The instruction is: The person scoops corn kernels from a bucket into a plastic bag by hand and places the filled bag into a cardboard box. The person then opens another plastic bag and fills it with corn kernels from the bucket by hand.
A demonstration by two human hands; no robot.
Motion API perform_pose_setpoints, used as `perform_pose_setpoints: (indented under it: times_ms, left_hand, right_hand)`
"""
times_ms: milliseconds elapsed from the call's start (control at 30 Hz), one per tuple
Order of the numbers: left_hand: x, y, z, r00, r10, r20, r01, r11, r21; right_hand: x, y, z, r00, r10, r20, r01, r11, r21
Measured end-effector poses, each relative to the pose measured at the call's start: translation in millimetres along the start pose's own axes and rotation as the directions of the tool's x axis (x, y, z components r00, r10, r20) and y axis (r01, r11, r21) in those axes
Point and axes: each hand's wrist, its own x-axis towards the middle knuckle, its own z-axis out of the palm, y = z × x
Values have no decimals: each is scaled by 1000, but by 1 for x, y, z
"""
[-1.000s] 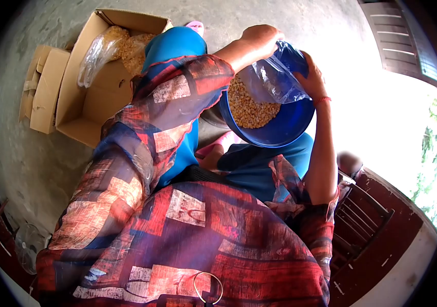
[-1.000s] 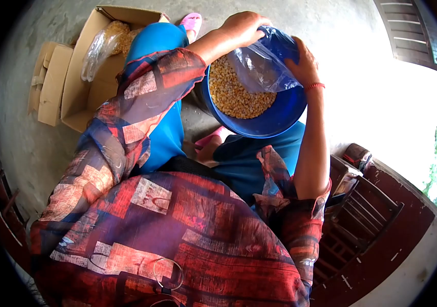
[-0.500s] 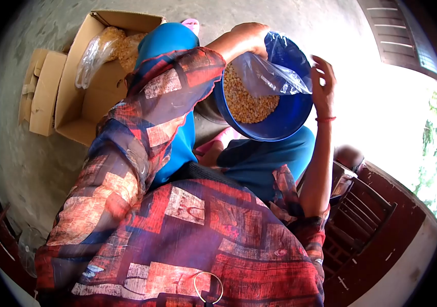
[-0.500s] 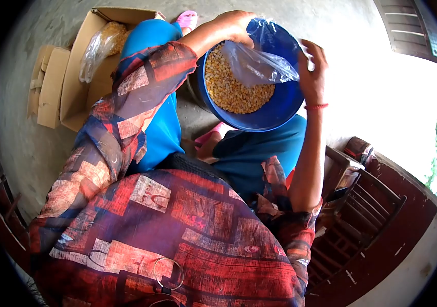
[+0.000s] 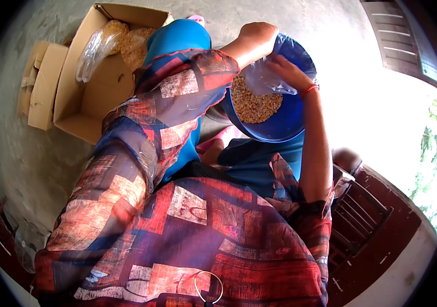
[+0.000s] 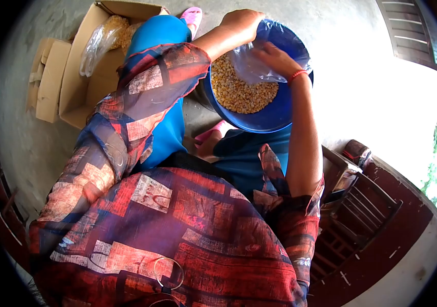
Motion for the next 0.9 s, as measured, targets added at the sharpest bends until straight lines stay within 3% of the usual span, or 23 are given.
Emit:
perform_pose_setpoints:
  times_ms: [33, 133, 200, 233, 300, 333, 367, 433, 467, 600, 633, 700, 733, 767, 800, 833, 900]
  left_hand:
    - [-1, 1, -1, 1000, -3, -1, 3, 1000, 0]
    - [-6, 4, -7, 1000, -4, -11, 3, 1000, -6]
    - [-4, 3, -5, 1000, 8, 5, -8, 1000, -14]
    - [-4, 4, -6, 1000, 9, 7, -9, 1000, -13]
    - [-3, 4, -7, 998, -5, 61, 6, 1000, -6]
    - [-3, 0, 1, 997, 39, -61, -40, 999, -21]
    - [-2, 0, 2, 997, 43, -59, -44, 999, -21]
    - [-2, 0, 1, 998, 38, -58, -38, 999, -12]
    - [-2, 0, 0, 998, 37, -58, -37, 999, -11]
    - [2, 1, 1, 1000, 26, -12, -26, 1000, -16]
    - [2, 1, 2, 1000, 13, 11, -13, 1000, -27]
    - [1, 1, 1, 1000, 6, 6, -6, 999, -35]
    - [1, 2, 1, 1000, 4, -1, -4, 999, -40]
    - [1, 2, 1, 1000, 3, 0, -3, 999, -43]
    - [1, 1, 2, 1000, 11, 12, -10, 999, -53]
    - [2, 0, 2, 1000, 18, 22, -17, 998, -61]
    - [2, -1, 4, 999, 34, -13, -35, 997, -73]
  right_hand:
    - [2, 12, 0, 975, 38, -220, -20, 996, 83]
    - [4, 43, -14, 964, 28, -264, 16, 987, 161]
    - [-14, 18, -9, 941, 114, -319, -158, 980, -117]
    - [-14, 13, -12, 940, 116, -320, -159, 981, -115]
    - [-11, 4, -15, 992, -37, -123, 17, 987, -161]
    - [-7, -1, -8, 968, -187, -170, 176, 981, -83]
    - [1, 4, -5, 967, -186, -173, 174, 981, -82]
    - [19, 7, 3, 916, -120, -383, 48, 980, -192]
    - [22, 6, 6, 913, -58, -405, -11, 986, -166]
    - [-8, -16, -4, 863, -171, -475, 63, 970, -233]
    - [-7, -8, -4, 790, -257, -557, 276, 960, -51]
    - [-49, -56, -9, 905, -162, -393, 273, 930, 247]
    - [-58, -66, -7, 906, -161, -391, 271, 931, 245]
    - [-66, -73, -5, 970, -195, -144, 230, 930, 288]
    - [-69, -78, -1, 968, -224, 109, 179, 930, 320]
    - [-64, -75, 12, 956, -169, 239, 98, 954, 282]
    - [-46, -54, 47, 876, -382, 294, 385, 921, 48]
